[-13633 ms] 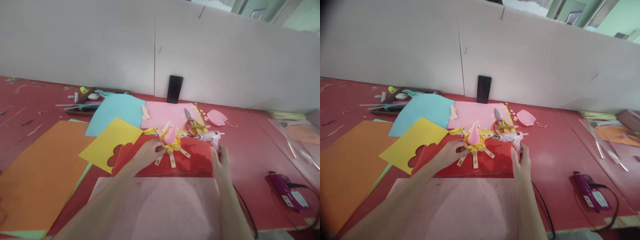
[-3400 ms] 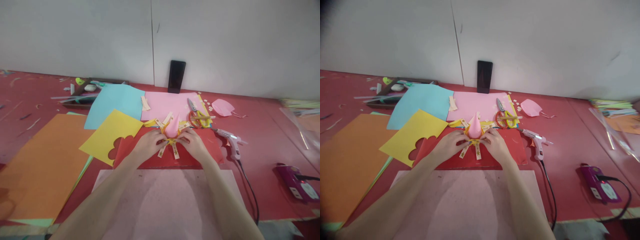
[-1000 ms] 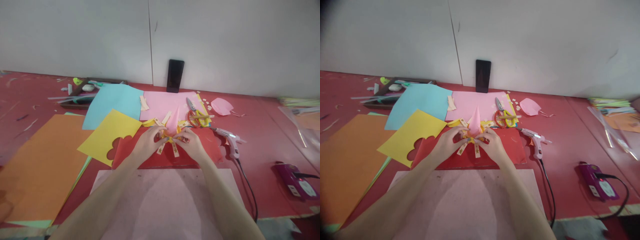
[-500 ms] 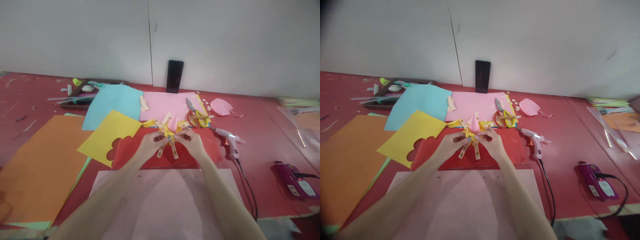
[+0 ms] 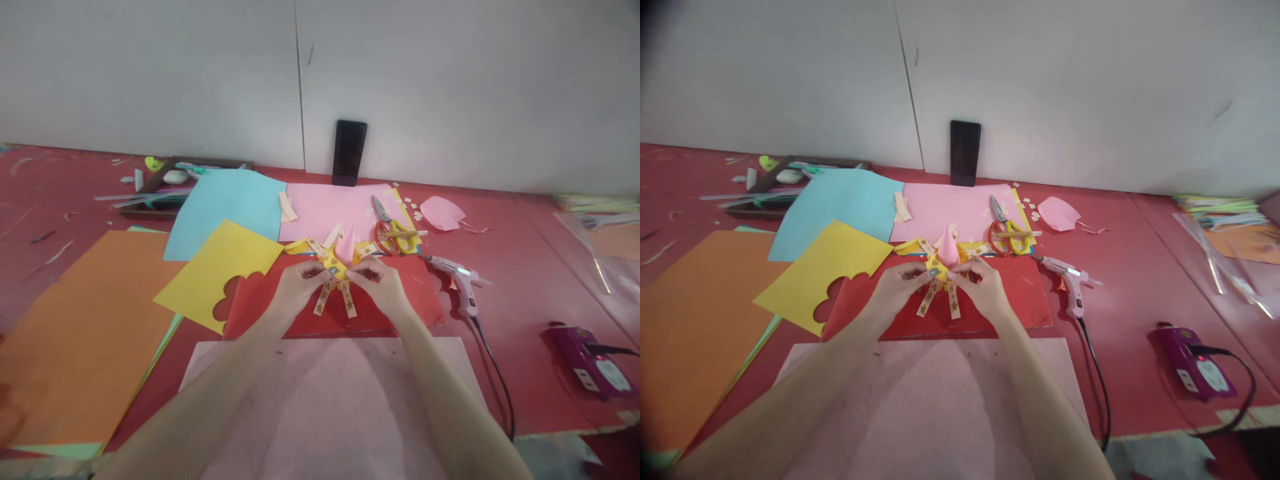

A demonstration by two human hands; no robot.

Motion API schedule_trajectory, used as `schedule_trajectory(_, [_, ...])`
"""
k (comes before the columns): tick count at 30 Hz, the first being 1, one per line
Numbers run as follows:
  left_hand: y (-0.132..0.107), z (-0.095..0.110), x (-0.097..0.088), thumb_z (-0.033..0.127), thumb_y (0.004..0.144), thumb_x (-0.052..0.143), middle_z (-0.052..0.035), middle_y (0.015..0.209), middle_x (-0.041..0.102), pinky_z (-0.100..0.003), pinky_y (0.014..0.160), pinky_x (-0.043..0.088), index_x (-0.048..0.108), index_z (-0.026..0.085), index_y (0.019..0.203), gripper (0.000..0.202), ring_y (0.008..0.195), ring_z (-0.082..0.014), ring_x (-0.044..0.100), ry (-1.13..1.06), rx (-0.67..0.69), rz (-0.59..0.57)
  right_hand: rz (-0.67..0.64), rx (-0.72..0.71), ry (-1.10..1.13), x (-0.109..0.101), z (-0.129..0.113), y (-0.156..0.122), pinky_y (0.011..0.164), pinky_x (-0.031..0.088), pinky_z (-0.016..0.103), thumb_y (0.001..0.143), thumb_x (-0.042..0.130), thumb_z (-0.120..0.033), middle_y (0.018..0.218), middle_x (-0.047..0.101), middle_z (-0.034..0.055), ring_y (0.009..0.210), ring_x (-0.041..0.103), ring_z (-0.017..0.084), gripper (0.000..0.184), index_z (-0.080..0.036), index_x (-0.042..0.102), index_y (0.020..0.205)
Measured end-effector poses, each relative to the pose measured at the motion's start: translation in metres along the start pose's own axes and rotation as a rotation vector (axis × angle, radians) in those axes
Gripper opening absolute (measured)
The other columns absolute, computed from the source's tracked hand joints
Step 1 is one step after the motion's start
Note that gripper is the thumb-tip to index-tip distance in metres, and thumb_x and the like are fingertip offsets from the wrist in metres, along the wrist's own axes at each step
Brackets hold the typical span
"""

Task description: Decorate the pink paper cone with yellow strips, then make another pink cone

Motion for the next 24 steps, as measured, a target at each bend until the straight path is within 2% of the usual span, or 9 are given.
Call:
schedule_trajectory(4, [-0.0006, 0.0001, 0.0013, 0.038, 0.068, 0.062, -0.0017, 0.074, 0.065, -0.024, 0.066, 0.041, 0.066, 0.018, 0.071, 0.020, 0.071, -0.0146, 0.058, -0.018, 0.005, -0.020, 0.020, -0.009, -0.004, -0.0020, -0.0007, 0.0001, 0.058, 0.037, 0.025, 0.070, 0.063, -0.036, 0.071, 0.056, 0.0002, 0.064, 0.049, 0.013, 0.014, -0.022, 0.065, 0.071])
schedule_trajectory(8, [-0.0001, -0.0033, 0.0016, 0.039, 0.066, 0.064, -0.0029, 0.075, 0.066, -0.025, 0.064, 0.042, 0.066, 0.018, 0.074, 0.023, 0.069, -0.0152, 0.058, -0.028, -0.006, -0.022, 0.029, -0.029, 0.002, -0.0024, -0.0007, -0.0001, 0.057, 0.037, 0.025, 0.071, 0.062, -0.034, 0.071, 0.055, 0.0001, 0.064, 0.049, 0.012, 0.013, -0.022, 0.065, 0.071])
schedule_trajectory(14, [0.0013, -0.0045, 0.0001, 0.040, 0.065, 0.064, -0.0005, 0.064, 0.062, -0.023, 0.060, 0.040, 0.062, 0.016, 0.063, 0.024, 0.062, -0.0124, 0.056, -0.050, 0.022, 0.023, 0.005, -0.019, -0.007, 0.0009, -0.0038, -0.0014, 0.055, 0.036, 0.025, 0.070, 0.063, -0.035, 0.070, 0.054, -0.0003, 0.061, 0.046, 0.012, 0.014, -0.022, 0.065, 0.072])
schedule_trajectory(24, [0.0017, -0.0033, 0.0013, 0.039, 0.066, 0.063, -0.0010, 0.064, 0.060, -0.024, 0.062, 0.039, 0.061, 0.016, 0.063, 0.023, 0.062, -0.0124, 0.053, -0.048, 0.028, -0.003, 0.014, -0.009, -0.025, -0.0001, -0.0071, -0.0027, 0.056, 0.037, 0.024, 0.069, 0.064, -0.035, 0.068, 0.053, -0.0010, 0.059, 0.045, 0.011, 0.014, -0.021, 0.065, 0.070])
Point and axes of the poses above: each hand's wrist, its own y-axis towards the middle knuckle, its own x-axis out of the palm, z = x × y, the point moved 10 cm from there along y, towards the middle knuckle
